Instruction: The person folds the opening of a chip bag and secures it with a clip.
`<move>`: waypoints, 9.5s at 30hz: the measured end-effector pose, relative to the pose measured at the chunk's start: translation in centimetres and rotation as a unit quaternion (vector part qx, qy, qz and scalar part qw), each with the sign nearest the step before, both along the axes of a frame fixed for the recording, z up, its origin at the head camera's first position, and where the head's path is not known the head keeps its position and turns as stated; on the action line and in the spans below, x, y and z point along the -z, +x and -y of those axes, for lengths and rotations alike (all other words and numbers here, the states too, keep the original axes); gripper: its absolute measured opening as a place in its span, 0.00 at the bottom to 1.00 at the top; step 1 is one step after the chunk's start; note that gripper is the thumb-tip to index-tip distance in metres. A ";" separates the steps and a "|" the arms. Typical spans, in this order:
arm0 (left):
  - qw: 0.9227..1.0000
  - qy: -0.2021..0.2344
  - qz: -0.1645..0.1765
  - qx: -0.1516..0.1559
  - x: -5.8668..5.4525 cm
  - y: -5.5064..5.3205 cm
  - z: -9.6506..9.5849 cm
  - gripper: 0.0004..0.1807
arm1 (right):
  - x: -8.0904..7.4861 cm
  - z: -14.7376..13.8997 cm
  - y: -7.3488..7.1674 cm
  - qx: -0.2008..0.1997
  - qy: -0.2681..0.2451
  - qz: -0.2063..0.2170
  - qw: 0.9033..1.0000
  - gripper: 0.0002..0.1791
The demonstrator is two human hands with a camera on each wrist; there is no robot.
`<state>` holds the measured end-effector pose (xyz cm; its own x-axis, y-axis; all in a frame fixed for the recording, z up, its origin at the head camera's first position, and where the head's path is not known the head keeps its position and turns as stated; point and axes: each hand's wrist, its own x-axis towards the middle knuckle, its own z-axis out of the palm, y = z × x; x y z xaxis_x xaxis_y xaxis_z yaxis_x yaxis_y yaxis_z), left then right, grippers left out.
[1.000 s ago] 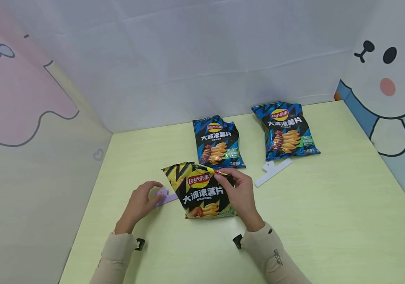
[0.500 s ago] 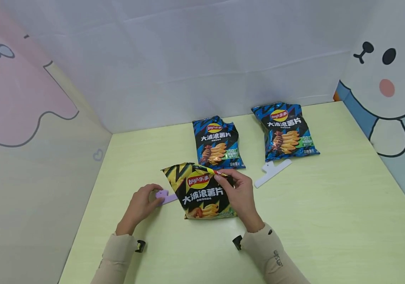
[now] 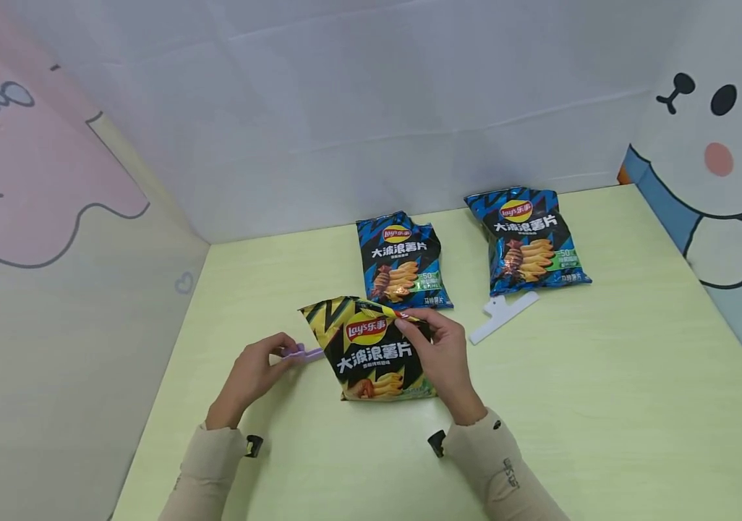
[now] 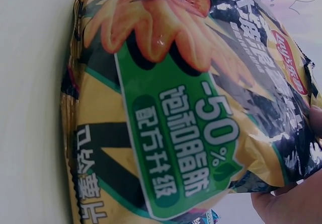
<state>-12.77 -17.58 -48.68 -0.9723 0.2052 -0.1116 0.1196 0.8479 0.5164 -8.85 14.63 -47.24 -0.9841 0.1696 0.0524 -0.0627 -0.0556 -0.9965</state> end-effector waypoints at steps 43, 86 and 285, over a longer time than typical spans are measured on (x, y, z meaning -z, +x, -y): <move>0.968 0.001 -0.238 0.083 -12.0 -3.6 -2.6 0.19 | -0.3 0.0 0.5 0.002 -0.016 -0.017 1.000 0.11; 0.961 0.039 -0.099 0.255 -19.1 -2.7 -11.2 0.08 | -0.6 0.6 -0.2 -0.055 -0.068 0.046 0.995 0.15; 0.929 0.358 0.068 -0.064 -3.4 -0.9 0.2 0.41 | -0.9 8.6 -5.2 -0.173 0.026 0.054 0.983 0.31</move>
